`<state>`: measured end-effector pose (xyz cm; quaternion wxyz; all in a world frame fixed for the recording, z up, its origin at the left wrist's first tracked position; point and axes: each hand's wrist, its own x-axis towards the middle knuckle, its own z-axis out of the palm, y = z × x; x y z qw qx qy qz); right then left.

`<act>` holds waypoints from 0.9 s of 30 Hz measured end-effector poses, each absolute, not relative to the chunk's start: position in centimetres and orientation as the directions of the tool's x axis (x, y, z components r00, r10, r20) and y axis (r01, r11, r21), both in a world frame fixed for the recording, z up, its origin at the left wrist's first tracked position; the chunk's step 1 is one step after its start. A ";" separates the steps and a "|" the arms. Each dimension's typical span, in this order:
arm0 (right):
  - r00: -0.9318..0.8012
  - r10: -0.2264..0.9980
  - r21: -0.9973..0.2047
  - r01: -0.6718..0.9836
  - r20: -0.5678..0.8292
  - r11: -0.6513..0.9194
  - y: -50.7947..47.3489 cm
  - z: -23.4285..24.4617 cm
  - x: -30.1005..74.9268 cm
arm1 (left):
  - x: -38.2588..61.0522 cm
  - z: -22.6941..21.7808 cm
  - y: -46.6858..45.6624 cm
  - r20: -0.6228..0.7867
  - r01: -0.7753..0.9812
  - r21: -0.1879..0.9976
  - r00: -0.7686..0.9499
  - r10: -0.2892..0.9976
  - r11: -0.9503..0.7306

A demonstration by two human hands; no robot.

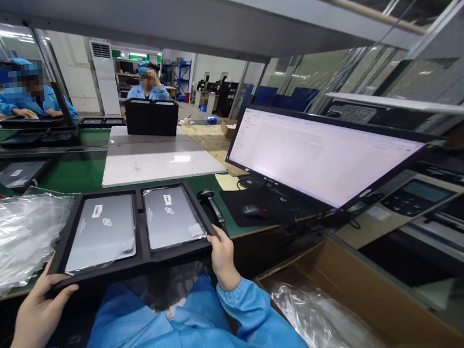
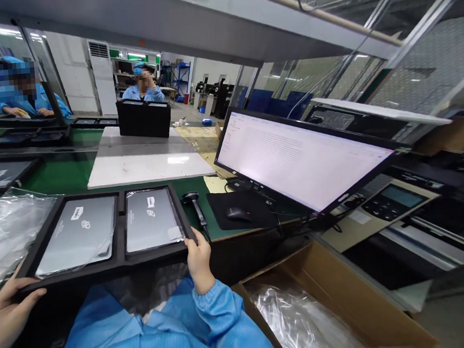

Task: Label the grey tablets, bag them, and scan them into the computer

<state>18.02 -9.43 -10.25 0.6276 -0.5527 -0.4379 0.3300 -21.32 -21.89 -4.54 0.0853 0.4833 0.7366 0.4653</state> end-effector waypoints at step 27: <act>0.442 0.741 -0.844 0.433 0.505 0.317 -6.8 -9.5 24.1 | -20.0 -7.4 -20.4 0.187 0.344 0.939 -0.487 0.853 -0.010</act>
